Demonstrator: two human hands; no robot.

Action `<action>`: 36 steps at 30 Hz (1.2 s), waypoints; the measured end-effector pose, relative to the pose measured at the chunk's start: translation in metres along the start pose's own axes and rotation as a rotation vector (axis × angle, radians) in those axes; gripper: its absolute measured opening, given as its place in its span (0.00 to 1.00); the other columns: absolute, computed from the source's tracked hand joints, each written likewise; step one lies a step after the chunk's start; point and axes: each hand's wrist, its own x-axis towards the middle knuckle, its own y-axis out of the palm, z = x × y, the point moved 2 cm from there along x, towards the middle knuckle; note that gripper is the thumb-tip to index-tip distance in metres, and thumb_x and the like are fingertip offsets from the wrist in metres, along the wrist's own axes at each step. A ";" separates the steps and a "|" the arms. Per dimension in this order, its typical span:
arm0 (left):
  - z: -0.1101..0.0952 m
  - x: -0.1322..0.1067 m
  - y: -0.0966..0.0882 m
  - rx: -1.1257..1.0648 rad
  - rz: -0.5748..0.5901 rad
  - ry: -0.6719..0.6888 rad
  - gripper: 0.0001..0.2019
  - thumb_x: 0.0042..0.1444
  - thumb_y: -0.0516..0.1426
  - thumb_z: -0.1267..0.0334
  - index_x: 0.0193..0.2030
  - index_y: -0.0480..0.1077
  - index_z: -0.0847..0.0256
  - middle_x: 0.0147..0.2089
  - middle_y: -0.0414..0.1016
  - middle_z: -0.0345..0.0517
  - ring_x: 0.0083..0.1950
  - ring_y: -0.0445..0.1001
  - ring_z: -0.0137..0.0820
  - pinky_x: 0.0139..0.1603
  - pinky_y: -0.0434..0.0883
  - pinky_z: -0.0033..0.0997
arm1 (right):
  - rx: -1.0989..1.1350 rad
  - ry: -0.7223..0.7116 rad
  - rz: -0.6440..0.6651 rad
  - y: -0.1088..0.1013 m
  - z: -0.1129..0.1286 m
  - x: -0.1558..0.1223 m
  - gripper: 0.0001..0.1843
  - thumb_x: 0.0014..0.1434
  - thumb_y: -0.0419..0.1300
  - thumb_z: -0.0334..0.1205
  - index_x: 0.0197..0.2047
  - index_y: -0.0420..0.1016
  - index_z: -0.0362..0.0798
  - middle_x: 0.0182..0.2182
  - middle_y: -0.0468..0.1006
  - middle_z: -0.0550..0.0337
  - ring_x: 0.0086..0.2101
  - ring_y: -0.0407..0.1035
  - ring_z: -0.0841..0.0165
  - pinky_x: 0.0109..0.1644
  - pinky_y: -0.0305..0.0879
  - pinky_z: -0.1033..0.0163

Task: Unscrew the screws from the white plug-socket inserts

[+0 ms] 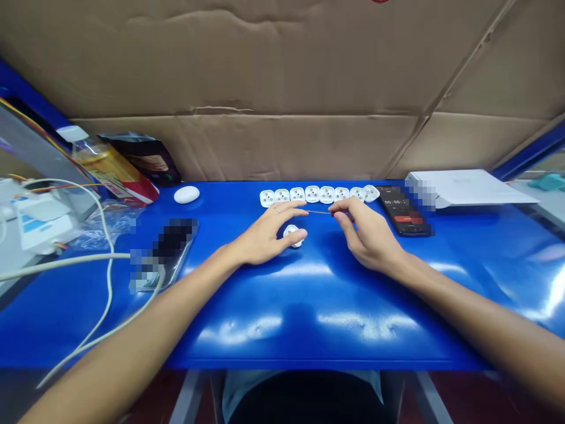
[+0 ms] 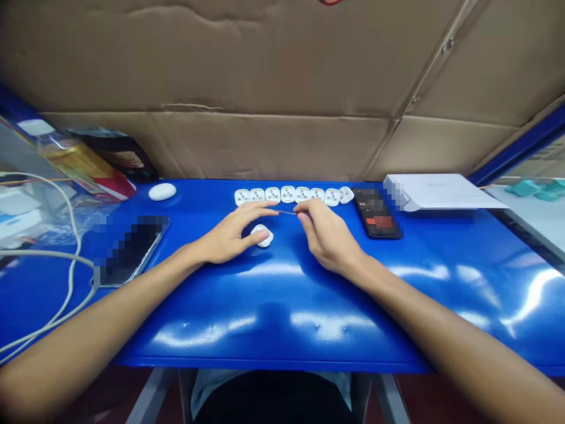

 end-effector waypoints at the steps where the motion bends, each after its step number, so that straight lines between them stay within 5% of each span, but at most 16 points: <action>1: 0.000 0.001 0.001 -0.002 0.008 0.003 0.26 0.73 0.56 0.46 0.70 0.71 0.58 0.77 0.65 0.54 0.78 0.62 0.48 0.80 0.57 0.54 | -0.009 -0.007 -0.008 0.000 -0.001 0.000 0.11 0.77 0.51 0.42 0.52 0.74 0.51 0.46 0.84 0.50 0.45 0.79 0.56 0.51 0.75 0.51; 10: 0.005 0.004 0.004 0.006 0.011 -0.049 0.28 0.76 0.50 0.45 0.74 0.68 0.56 0.78 0.64 0.51 0.80 0.60 0.47 0.82 0.55 0.53 | -0.028 -0.029 -0.033 0.001 -0.003 0.001 0.11 0.76 0.52 0.41 0.52 0.74 0.50 0.46 0.84 0.48 0.45 0.79 0.55 0.50 0.75 0.51; 16: 0.007 -0.007 -0.011 -0.035 -0.059 -0.063 0.29 0.64 0.65 0.43 0.65 0.74 0.57 0.67 0.75 0.54 0.64 0.75 0.46 0.66 0.74 0.47 | 0.001 -0.052 -0.071 -0.006 0.003 -0.001 0.07 0.74 0.54 0.37 0.46 0.74 0.51 0.40 0.84 0.53 0.39 0.79 0.60 0.44 0.74 0.56; 20: 0.008 -0.010 -0.015 -0.029 -0.004 -0.039 0.35 0.56 0.72 0.44 0.66 0.74 0.57 0.60 0.79 0.52 0.57 0.78 0.43 0.59 0.75 0.43 | 0.035 -0.093 -0.064 -0.009 0.007 -0.005 0.06 0.71 0.55 0.34 0.43 0.73 0.52 0.35 0.83 0.57 0.33 0.77 0.63 0.38 0.72 0.59; 26: 0.007 -0.009 -0.012 -0.014 0.045 -0.008 0.24 0.63 0.68 0.47 0.60 0.78 0.57 0.56 0.83 0.49 0.56 0.80 0.42 0.59 0.73 0.41 | 0.067 -0.174 0.021 -0.007 0.012 -0.008 0.06 0.71 0.56 0.33 0.44 0.72 0.52 0.37 0.83 0.57 0.34 0.78 0.63 0.38 0.73 0.59; 36: 0.007 -0.008 -0.012 -0.004 0.030 -0.005 0.24 0.64 0.66 0.45 0.60 0.80 0.56 0.53 0.84 0.49 0.53 0.81 0.42 0.56 0.73 0.41 | 0.078 -0.185 0.064 -0.005 0.014 -0.011 0.06 0.71 0.55 0.32 0.45 0.71 0.51 0.37 0.83 0.57 0.34 0.78 0.64 0.38 0.73 0.59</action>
